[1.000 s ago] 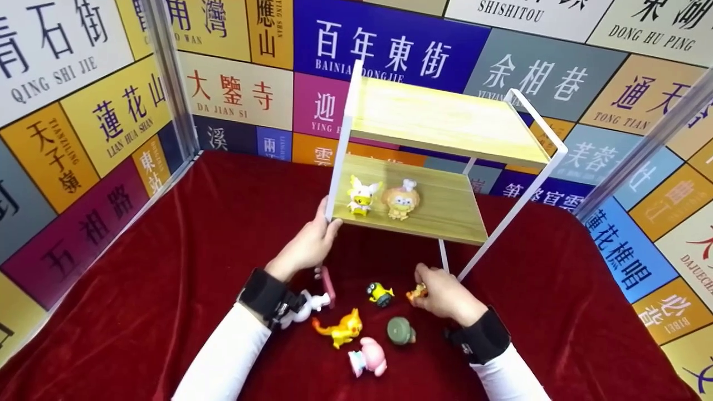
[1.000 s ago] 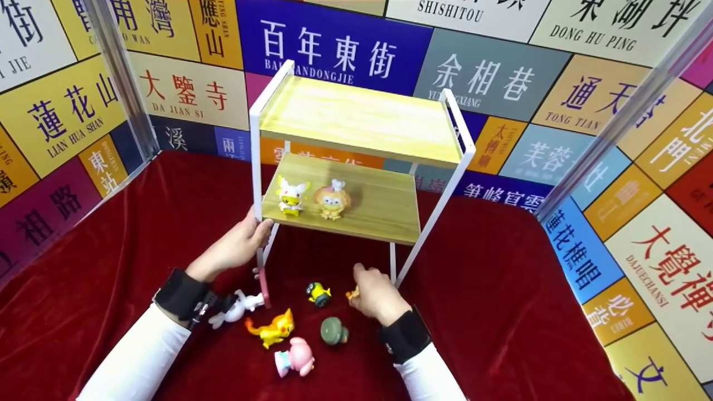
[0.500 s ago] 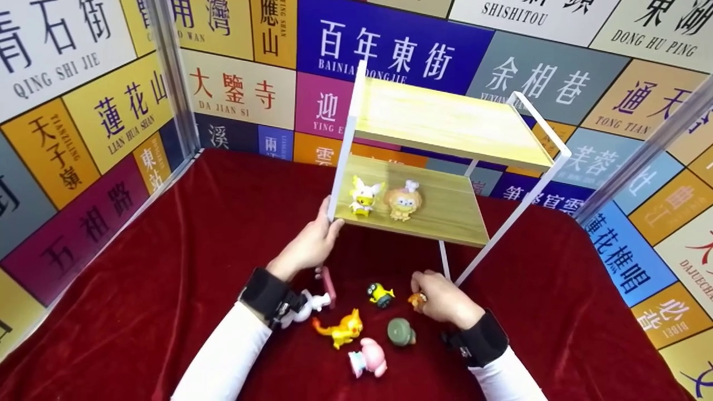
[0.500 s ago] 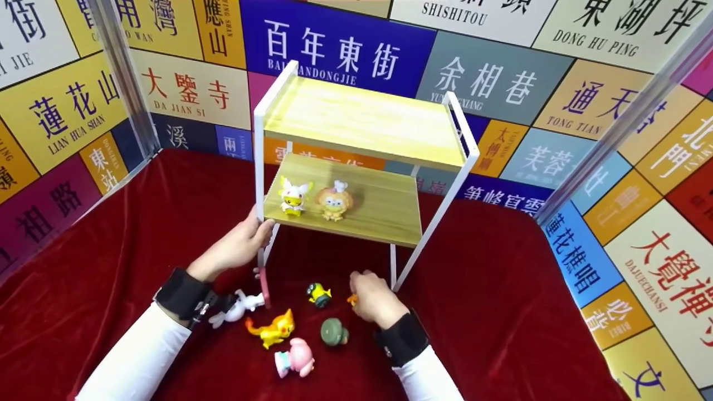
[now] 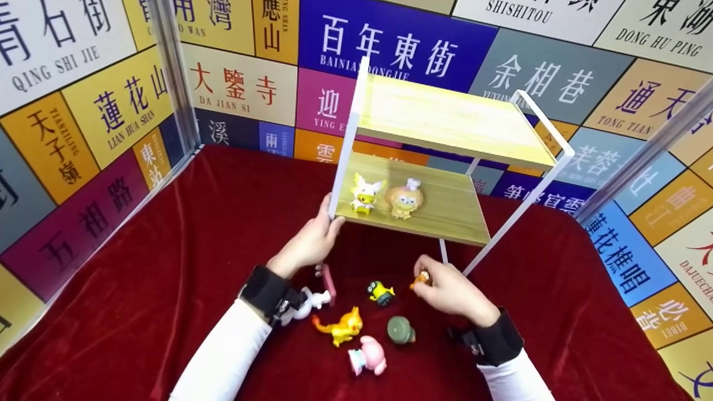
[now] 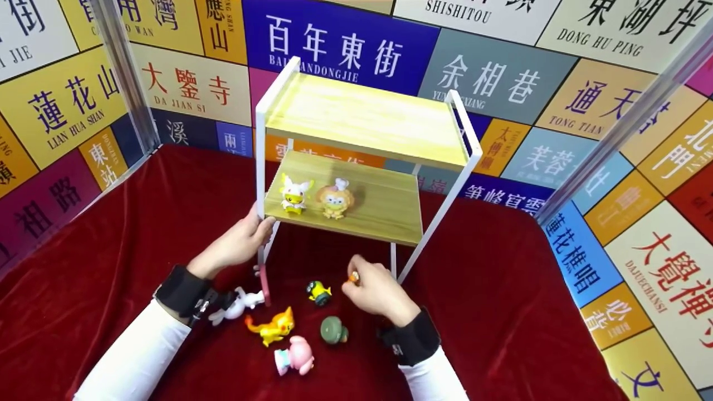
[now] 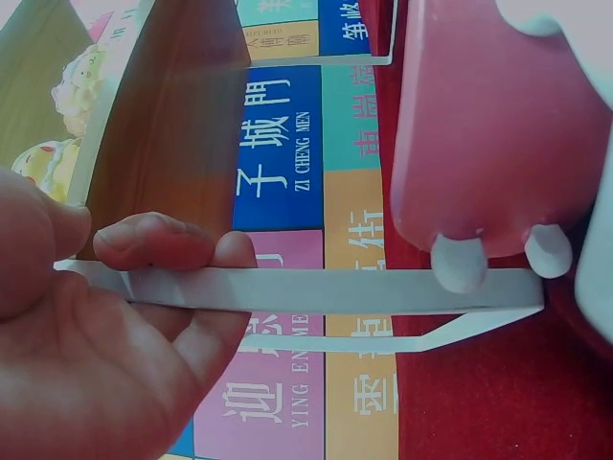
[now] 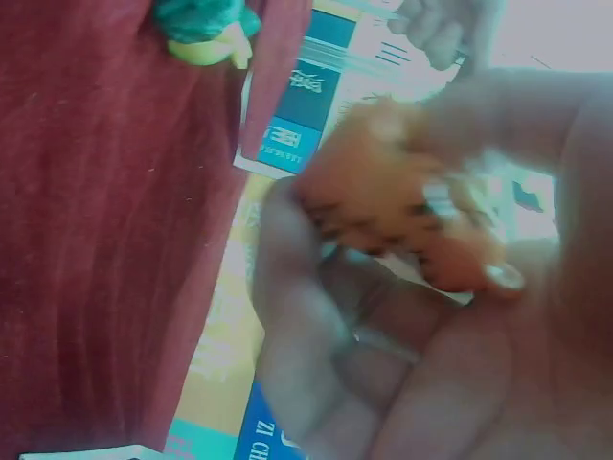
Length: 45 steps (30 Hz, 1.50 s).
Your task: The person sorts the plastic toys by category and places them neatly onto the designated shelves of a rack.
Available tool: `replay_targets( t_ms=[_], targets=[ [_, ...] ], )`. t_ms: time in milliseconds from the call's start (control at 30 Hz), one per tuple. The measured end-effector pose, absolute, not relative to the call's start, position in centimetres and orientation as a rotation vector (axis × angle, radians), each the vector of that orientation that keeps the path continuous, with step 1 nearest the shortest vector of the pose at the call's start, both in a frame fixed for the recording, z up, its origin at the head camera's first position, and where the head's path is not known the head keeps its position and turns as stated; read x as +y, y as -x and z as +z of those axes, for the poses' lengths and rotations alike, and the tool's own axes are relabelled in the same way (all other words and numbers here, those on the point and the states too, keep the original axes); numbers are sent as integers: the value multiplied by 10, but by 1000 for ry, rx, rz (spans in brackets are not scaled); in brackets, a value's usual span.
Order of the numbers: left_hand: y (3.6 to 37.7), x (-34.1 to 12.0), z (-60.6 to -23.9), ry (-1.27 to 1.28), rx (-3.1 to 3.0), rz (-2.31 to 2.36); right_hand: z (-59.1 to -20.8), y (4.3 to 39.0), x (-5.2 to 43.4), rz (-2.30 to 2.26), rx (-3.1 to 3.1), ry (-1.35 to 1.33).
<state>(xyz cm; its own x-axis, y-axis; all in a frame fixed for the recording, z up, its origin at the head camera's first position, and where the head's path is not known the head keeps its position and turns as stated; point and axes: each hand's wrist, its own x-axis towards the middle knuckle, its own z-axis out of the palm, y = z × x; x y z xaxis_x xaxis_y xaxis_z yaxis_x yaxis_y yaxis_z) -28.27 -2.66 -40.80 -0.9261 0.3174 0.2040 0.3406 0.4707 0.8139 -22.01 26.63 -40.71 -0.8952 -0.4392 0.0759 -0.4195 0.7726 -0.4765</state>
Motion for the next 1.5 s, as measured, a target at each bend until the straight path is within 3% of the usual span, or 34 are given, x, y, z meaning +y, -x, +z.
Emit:
replay_targets(
  t_ms=[567,1500],
  targets=[
    [283,-26,-409,602,-2671,-1468,-391,218,274,-1429,2627,708],
    [283,-27,-408,613,-2667,-1459,-380,214,272,-1815,2668,681]
  ],
)
